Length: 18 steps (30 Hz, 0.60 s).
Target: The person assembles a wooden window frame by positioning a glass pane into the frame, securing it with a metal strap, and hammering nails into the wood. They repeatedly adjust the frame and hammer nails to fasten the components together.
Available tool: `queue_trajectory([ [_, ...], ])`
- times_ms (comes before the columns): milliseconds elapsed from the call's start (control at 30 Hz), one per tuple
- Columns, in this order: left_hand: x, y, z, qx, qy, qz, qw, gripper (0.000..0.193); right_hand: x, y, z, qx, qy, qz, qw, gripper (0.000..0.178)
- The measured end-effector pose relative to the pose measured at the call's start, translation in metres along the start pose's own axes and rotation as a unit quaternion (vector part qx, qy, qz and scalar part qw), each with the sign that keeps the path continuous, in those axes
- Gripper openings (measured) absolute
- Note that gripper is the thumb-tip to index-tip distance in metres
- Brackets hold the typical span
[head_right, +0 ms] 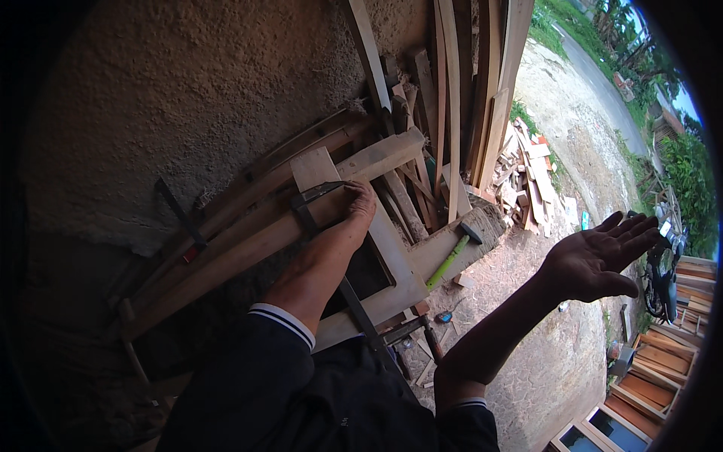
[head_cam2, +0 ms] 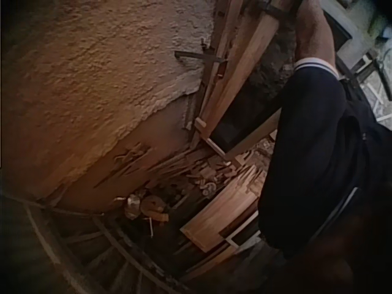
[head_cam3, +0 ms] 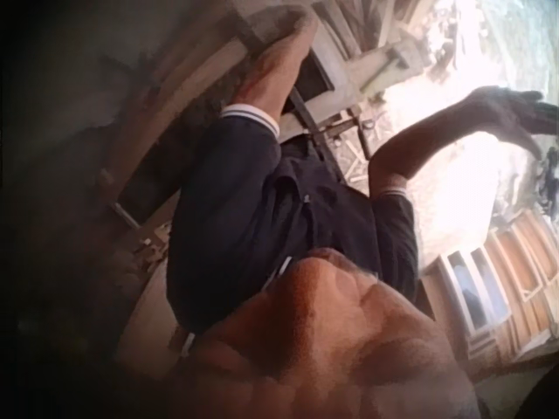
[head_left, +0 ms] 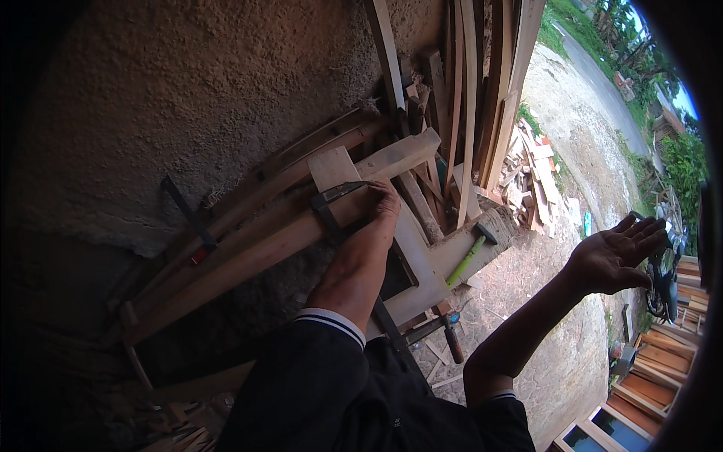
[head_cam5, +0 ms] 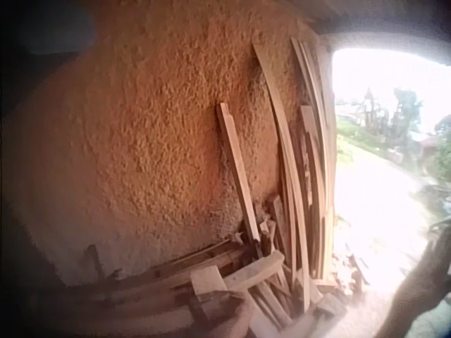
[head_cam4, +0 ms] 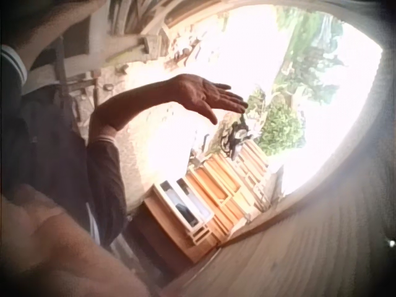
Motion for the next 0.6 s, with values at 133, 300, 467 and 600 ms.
queue_trajectory([
  [133, -0.002, -0.005, -0.002, -0.012, 0.079, 0.033, 0.996, 0.038, 0.014, -0.035, 0.019, 0.032, 0.020, -0.008, 0.999, 0.099],
  [300, -0.007, -0.024, -0.006, 0.011, 0.018, 0.063, 0.998, 0.038, 0.062, -0.299, 0.061, 0.398, 0.025, -0.484, 0.779, 0.099],
  [467, -0.029, -0.041, -0.022, 0.047, -0.106, 0.071, 0.991, 0.039, 0.046, -0.348, 0.058, 0.650, 0.269, -0.355, 0.616, 0.096],
  [600, -0.051, -0.054, -0.041, 0.086, -0.213, 0.074, 0.971, 0.040, 0.045, -0.329, 0.051, 0.730, 0.407, -0.175, 0.521, 0.102],
])
Point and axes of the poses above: each hand's wrist, its own y-axis towards the middle knuckle, its own x-axis out of the palm, z = x × y, the point moved 7 cm from there along y, towards the middle knuckle, and after that the axes turned 9 degrees about z, right-handed, at the moved point
